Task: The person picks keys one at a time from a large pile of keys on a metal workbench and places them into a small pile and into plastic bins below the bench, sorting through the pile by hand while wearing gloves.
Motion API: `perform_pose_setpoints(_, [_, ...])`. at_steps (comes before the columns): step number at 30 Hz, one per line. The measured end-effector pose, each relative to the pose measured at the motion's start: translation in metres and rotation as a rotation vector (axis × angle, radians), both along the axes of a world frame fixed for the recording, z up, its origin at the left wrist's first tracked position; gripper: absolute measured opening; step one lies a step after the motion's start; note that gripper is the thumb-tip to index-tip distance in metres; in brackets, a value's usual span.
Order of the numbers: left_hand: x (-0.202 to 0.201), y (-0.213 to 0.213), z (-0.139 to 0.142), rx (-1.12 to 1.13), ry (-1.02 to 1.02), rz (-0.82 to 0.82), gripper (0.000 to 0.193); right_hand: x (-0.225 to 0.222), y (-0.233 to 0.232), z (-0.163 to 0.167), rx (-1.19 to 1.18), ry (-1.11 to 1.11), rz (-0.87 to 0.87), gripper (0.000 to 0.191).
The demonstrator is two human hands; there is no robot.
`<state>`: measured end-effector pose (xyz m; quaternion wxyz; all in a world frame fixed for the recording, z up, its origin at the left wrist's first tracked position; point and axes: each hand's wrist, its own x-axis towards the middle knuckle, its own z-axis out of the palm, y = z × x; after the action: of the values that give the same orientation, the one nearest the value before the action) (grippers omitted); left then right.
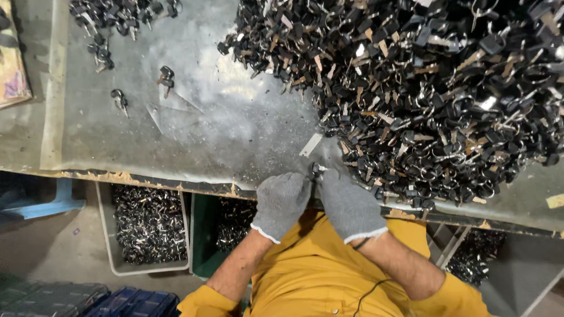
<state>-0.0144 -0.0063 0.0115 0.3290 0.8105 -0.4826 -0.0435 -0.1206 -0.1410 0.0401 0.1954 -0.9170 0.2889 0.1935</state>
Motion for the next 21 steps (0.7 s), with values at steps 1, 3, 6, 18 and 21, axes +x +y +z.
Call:
perform_pose_setpoints(1, [0.001, 0.001, 0.003, -0.004, 0.016, -0.005, 0.020, 0.000, 0.000, 0.002, 0.046, -0.017, 0.015, 0.027])
perform_pose_setpoints(3, [0.006, 0.002, 0.008, -0.028, 0.023, -0.006, 0.022, 0.000, -0.005, 0.005, 0.120, -0.075, 0.055, 0.032])
perform_pose_setpoints(6, [0.018, 0.002, 0.018, -0.097, -0.205, 0.264, 0.013, -0.003, -0.004, 0.010, 0.244, -0.112, -0.108, 0.076])
perform_pose_setpoints(18, [0.029, -0.065, 0.003, 0.007, -0.298, -0.174, 0.010, -0.023, 0.004, 0.006, 0.127, -0.144, -0.077, 0.044])
perform_pose_setpoints(21, [0.020, -0.040, 0.000, 0.008, -0.312, -0.200, 0.031, -0.033, 0.006, 0.005, 0.034, -0.437, -0.017, 0.069])
